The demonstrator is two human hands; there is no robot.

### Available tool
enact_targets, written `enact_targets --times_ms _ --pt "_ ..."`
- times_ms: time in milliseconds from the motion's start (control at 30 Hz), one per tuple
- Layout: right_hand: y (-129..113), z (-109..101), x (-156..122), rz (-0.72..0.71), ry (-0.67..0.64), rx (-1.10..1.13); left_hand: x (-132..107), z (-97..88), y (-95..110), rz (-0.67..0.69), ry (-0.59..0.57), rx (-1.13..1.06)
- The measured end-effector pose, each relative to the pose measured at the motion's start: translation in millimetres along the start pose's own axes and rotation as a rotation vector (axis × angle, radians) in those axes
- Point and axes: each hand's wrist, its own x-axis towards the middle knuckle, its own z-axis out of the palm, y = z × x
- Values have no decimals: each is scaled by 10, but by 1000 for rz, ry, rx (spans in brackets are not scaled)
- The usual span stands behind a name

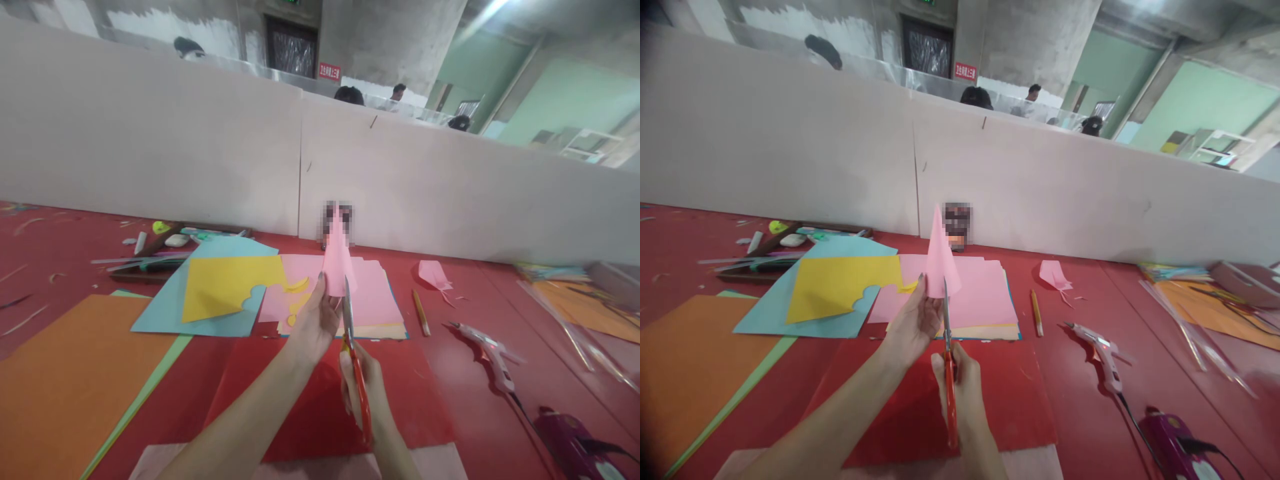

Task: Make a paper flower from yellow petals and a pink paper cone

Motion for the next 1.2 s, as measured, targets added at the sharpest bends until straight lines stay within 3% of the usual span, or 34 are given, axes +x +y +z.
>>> enact_targets --times_ms 133,400,600,967,1200 --pt "24 1 21 16 10 -24 -35 12 -79 -60 -16 23" --pt "-2 -1 25 -19 -3 -96 -74 61 -113 -54 161 74" --pt "-135 -7 -3 -93 -45 -155 -30 20 -70 5 59 10" --pt "-32 10 14 -72 -77 -132 -36 116 199 81 44 -59" --pt "-28 13 -3 -12 29 -36 -19 97 268 81 77 -142"
